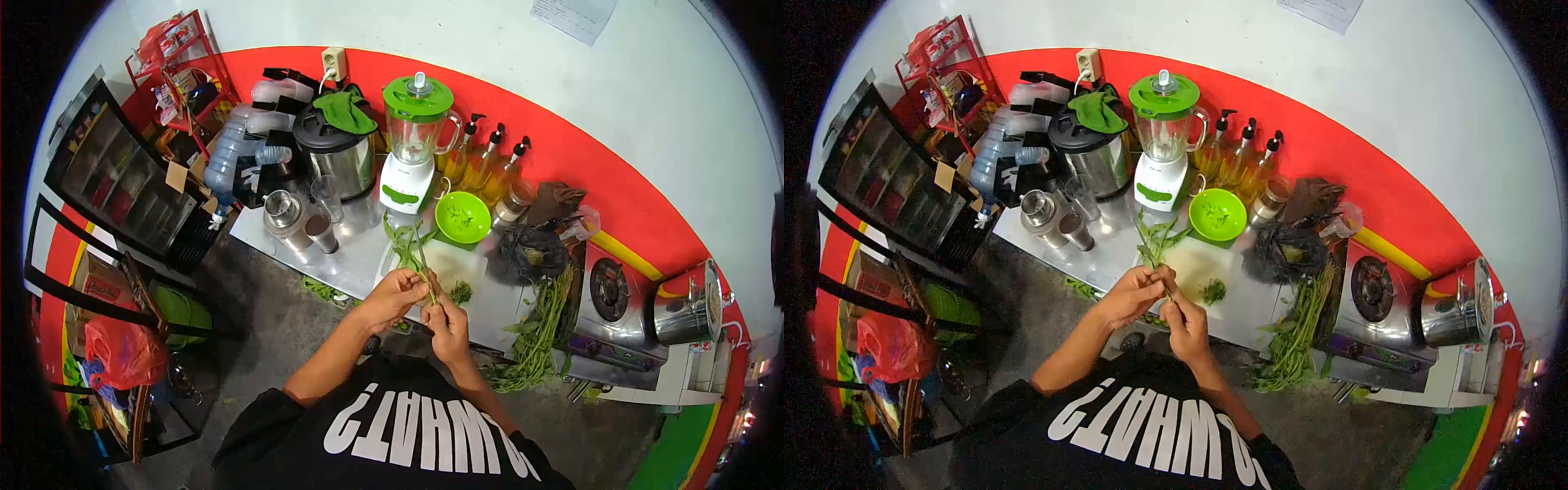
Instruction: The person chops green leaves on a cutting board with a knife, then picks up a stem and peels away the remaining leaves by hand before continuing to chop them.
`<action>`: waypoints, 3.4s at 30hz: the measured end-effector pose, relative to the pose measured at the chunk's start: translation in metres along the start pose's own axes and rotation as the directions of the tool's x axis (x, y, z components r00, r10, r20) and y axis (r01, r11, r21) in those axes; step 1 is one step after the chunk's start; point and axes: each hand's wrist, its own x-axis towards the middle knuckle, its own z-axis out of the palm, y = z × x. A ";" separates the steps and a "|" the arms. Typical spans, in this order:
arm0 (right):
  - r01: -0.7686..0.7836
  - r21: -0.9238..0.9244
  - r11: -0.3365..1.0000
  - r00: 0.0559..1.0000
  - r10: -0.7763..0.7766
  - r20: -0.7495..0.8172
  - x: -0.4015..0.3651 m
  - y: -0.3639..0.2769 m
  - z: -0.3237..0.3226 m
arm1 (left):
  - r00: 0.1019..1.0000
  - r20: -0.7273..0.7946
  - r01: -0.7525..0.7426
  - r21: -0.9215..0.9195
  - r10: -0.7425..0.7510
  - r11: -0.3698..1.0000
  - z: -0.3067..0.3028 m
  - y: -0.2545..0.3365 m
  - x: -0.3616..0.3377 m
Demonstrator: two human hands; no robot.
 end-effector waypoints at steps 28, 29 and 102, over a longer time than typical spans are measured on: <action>0.065 0.034 0.997 0.998 -0.065 -0.020 0.000 0.006 0.006 | 0.995 0.101 0.010 -0.162 0.006 0.987 -0.009 -0.012 0.001; 0.065 0.036 0.997 0.998 -0.065 -0.017 0.000 0.007 0.005 | 0.994 0.106 0.003 -0.136 0.012 0.991 -0.008 -0.010 0.001; -0.099 0.280 0.955 0.884 -0.045 0.465 0.042 -0.008 0.091 | 0.807 -0.415 -0.499 -0.098 0.420 0.861 -0.022 0.014 -0.103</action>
